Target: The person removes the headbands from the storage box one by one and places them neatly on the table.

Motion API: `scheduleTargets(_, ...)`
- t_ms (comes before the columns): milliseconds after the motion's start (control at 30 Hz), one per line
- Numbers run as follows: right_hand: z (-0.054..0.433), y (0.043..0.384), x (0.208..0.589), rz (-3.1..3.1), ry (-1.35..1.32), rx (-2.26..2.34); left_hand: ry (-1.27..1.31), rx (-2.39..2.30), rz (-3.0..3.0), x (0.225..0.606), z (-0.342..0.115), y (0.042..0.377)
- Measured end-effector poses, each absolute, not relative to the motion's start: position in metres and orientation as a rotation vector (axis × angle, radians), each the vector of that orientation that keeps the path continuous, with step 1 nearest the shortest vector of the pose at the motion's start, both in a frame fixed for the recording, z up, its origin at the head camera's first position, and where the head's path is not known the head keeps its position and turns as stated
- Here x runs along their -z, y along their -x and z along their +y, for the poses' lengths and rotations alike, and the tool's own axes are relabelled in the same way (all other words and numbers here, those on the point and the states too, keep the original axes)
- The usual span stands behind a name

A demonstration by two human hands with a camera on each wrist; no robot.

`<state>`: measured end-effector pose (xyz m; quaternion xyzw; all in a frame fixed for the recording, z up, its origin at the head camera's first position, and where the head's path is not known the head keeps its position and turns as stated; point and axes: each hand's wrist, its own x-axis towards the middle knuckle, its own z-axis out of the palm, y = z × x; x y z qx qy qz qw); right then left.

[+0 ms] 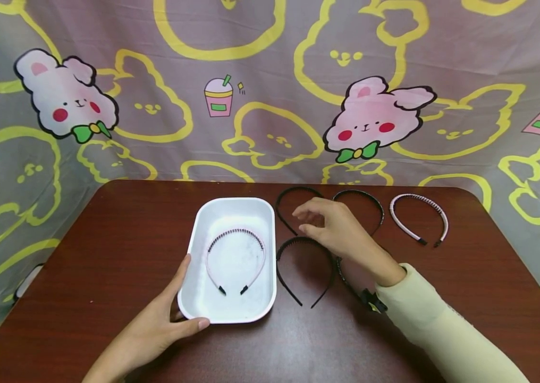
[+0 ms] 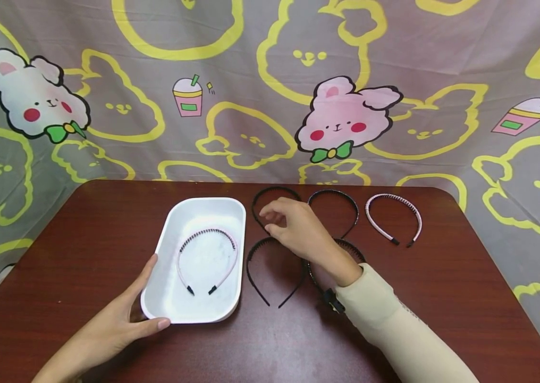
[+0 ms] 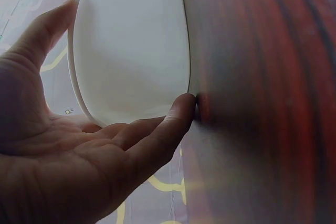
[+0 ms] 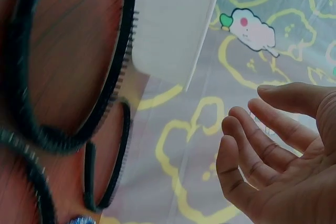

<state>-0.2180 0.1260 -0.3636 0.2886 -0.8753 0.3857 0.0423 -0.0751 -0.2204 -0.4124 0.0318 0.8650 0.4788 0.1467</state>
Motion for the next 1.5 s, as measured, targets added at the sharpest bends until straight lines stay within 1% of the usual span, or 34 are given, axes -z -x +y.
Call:
scheduleTargets(367, 0.091, 0.215, 0.367, -2.672, -0.917, -1.336, -0.095, -1.403, 2.482, 0.412, -0.22, 0.075)
scheduleTargets(700, 0.065, 0.214, 0.37, -2.676, -0.975, -1.331, -0.102, -1.353, 2.535, 0.413, -0.22, 0.075)
scheduleTargets(1167, 0.04, 0.22, 0.376, -2.759, -0.966, -1.276, -0.11, -1.398, 2.499, 0.413, -0.22, 0.075)
scheduleTargets(1500, 0.032, 0.23, 0.379, -2.81, -0.98, -1.226, -0.138, -1.401, 2.522, 0.414, -0.22, 0.075)
